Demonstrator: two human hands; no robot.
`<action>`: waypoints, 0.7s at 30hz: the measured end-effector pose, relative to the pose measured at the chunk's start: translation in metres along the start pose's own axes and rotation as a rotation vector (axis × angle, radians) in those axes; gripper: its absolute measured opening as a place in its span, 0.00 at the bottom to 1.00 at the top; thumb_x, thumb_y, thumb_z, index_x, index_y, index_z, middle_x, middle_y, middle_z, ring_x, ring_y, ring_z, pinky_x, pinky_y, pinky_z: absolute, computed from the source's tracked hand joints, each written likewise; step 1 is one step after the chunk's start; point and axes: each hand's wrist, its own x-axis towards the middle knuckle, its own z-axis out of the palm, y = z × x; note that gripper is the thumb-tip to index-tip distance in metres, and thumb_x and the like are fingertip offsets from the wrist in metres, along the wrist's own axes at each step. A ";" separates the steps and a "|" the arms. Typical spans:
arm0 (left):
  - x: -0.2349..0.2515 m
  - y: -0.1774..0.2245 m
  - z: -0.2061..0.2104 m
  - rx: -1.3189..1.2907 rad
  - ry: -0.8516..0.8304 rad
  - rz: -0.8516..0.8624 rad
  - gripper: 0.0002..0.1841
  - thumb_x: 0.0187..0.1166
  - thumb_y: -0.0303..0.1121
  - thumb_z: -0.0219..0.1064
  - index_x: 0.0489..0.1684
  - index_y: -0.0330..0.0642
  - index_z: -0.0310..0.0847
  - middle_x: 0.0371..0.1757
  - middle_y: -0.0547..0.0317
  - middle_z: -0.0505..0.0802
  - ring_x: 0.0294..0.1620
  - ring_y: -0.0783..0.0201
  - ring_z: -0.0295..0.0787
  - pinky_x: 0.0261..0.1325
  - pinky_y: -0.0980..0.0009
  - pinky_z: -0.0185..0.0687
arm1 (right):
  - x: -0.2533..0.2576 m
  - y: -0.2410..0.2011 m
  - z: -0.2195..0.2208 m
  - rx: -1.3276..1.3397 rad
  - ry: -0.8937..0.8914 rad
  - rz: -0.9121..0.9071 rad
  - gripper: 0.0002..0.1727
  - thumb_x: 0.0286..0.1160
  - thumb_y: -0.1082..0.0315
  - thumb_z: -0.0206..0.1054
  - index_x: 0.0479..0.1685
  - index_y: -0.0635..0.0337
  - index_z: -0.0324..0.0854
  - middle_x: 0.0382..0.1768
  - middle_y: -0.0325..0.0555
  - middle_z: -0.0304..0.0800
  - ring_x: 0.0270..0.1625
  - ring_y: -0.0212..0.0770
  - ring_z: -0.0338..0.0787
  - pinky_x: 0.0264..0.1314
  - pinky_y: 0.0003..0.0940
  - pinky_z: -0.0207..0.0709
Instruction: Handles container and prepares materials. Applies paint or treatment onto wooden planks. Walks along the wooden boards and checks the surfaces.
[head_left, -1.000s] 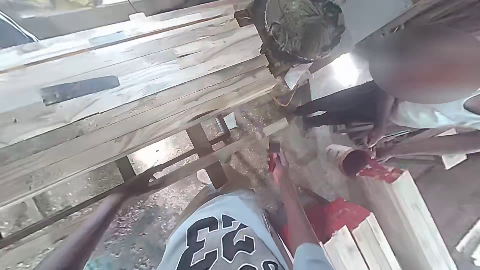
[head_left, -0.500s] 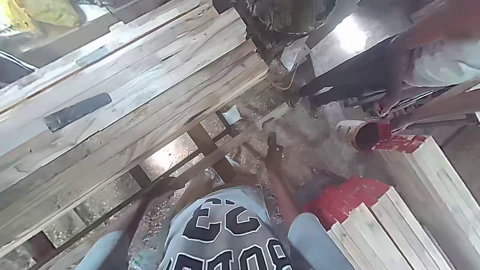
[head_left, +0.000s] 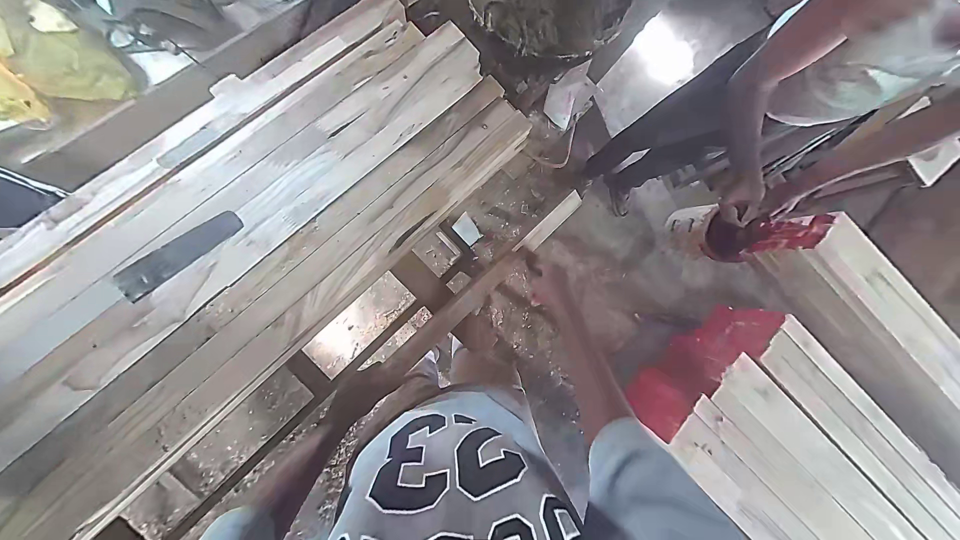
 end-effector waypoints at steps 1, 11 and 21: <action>0.000 0.000 0.000 0.006 -0.009 0.001 0.44 0.71 0.78 0.57 0.62 0.43 0.85 0.50 0.42 0.94 0.55 0.42 0.93 0.60 0.37 0.84 | -0.013 -0.003 0.009 -0.022 -0.045 0.015 0.21 0.82 0.67 0.60 0.73 0.62 0.80 0.54 0.60 0.91 0.43 0.48 0.95 0.51 0.46 0.89; 0.028 -0.013 -0.007 -0.239 -0.193 -0.024 0.33 0.75 0.67 0.67 0.51 0.42 0.90 0.32 0.52 0.94 0.31 0.56 0.92 0.46 0.50 0.89 | 0.039 0.091 -0.010 0.483 0.305 -0.192 0.28 0.85 0.71 0.59 0.85 0.62 0.68 0.70 0.65 0.81 0.56 0.49 0.93 0.59 0.42 0.89; 0.041 -0.018 -0.004 -0.135 -0.266 -0.089 0.34 0.78 0.64 0.66 0.59 0.38 0.88 0.46 0.43 0.94 0.47 0.48 0.93 0.61 0.44 0.84 | 0.119 0.085 -0.042 0.067 0.514 -0.224 0.25 0.89 0.66 0.55 0.85 0.52 0.72 0.79 0.67 0.71 0.65 0.63 0.88 0.69 0.55 0.82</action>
